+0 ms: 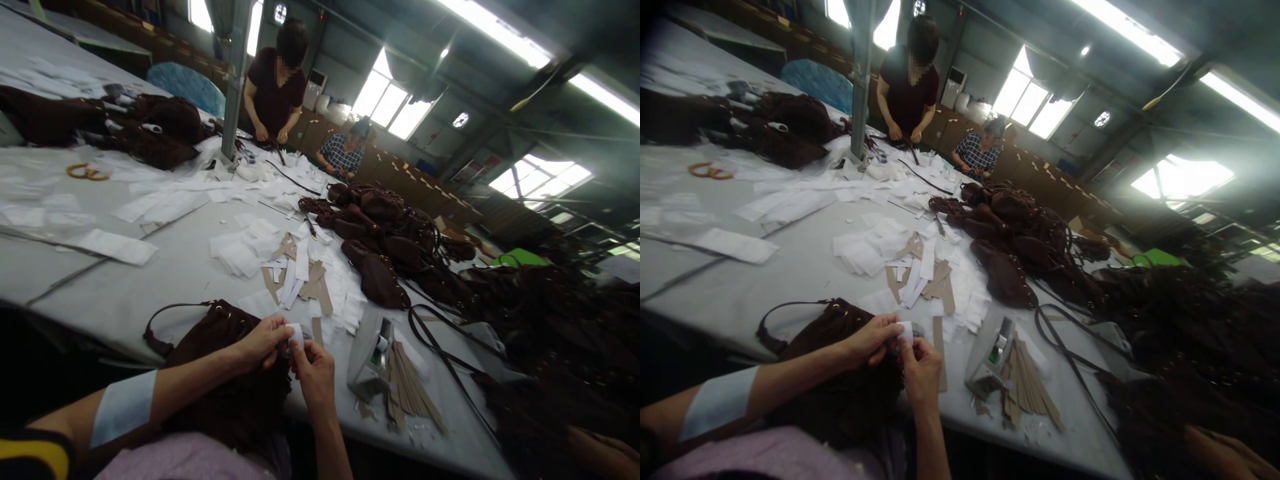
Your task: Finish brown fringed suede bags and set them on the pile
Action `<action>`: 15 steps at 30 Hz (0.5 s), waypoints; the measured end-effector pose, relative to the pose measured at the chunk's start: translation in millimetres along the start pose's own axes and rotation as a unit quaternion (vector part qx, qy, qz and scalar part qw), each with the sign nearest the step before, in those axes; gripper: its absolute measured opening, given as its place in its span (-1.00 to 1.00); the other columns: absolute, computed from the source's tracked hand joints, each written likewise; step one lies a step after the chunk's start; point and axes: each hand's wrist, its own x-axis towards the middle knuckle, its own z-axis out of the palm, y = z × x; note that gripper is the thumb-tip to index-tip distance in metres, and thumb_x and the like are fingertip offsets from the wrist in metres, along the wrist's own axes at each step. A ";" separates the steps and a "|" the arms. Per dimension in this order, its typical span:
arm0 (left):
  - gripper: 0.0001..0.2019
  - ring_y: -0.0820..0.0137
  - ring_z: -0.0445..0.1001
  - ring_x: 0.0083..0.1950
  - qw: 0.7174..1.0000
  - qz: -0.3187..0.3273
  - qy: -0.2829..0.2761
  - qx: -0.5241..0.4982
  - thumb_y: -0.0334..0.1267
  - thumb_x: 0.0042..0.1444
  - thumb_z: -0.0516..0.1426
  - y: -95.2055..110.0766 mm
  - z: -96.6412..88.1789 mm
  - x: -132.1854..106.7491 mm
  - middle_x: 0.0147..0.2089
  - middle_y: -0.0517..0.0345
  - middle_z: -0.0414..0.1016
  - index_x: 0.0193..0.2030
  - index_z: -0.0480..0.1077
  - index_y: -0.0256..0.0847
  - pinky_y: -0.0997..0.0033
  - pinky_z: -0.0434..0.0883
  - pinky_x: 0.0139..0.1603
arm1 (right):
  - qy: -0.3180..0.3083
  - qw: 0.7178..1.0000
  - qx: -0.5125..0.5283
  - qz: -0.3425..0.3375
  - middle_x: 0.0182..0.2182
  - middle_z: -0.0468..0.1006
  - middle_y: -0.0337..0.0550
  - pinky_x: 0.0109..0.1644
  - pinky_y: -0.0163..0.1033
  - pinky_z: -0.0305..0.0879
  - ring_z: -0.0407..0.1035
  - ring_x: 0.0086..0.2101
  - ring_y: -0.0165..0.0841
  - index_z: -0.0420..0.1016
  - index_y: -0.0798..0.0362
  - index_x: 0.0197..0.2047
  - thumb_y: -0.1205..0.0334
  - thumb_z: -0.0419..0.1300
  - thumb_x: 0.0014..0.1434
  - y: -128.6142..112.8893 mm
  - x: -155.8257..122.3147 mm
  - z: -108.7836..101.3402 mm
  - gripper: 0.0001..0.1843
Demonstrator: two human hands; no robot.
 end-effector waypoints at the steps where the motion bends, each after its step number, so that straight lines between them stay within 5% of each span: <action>1: -0.70 0.65 0.09 -0.87 1.000 0.000 0.007 -0.003 -0.03 0.04 0.14 0.1 0.9 -0.2 -0.58 0.36 0.33 -0.37 0.20 -0.22 0.65 -0.12 -0.89 | 0.005 1.000 -0.006 -0.015 -0.63 0.47 -0.23 -0.56 -0.38 0.16 0.28 -0.61 -0.45 0.54 0.10 -0.43 -0.06 0.17 0.13 -2.0 -0.1 2.0 -0.62; 5: -0.70 0.66 0.05 -0.88 0.999 -0.005 0.034 -0.028 -0.03 0.01 0.14 0.7 3.4 -1.0 -0.61 0.38 0.31 -0.39 0.19 -0.22 0.65 -0.15 -0.88 | 0.058 0.988 -0.090 -0.109 -0.56 0.55 -0.19 -0.48 -0.37 0.22 0.36 -0.55 -0.41 0.58 0.08 -0.38 0.04 0.14 0.17 -10.0 -1.1 6.5 -0.68; 10: -0.72 0.67 0.04 -0.88 0.999 -0.008 0.031 -0.036 -0.06 0.00 0.15 2.0 4.0 -3.3 -0.62 0.38 0.32 -0.38 0.21 -0.23 0.65 -0.15 -0.88 | 0.112 0.935 -0.221 -0.253 -0.57 0.54 -0.17 -0.42 -0.34 0.22 0.39 -0.54 -0.40 0.55 0.06 -0.44 0.14 0.09 0.23 -6.5 -3.1 6.8 -0.69; 13: -0.75 0.65 0.04 -0.88 0.999 -0.015 0.029 -0.040 -0.10 -0.01 0.15 1.4 3.2 -3.2 -0.63 0.37 0.33 -0.39 0.20 -0.22 0.64 -0.13 -0.89 | 0.126 0.910 -0.268 -0.291 -0.61 0.50 -0.15 -0.41 -0.31 0.22 0.37 -0.56 -0.39 0.54 0.06 -0.46 0.17 0.07 0.25 -1.7 -4.3 7.4 -0.67; 15: -0.75 0.65 0.04 -0.89 0.998 -0.017 0.033 -0.047 -0.11 -0.01 0.14 -0.1 2.1 -1.9 -0.64 0.37 0.32 -0.40 0.19 -0.22 0.65 -0.13 -0.90 | 0.113 0.920 -0.249 -0.280 -0.58 0.53 -0.14 -0.40 -0.31 0.24 0.39 -0.53 -0.38 0.55 0.05 -0.43 0.17 0.06 0.25 -1.3 -4.8 8.0 -0.69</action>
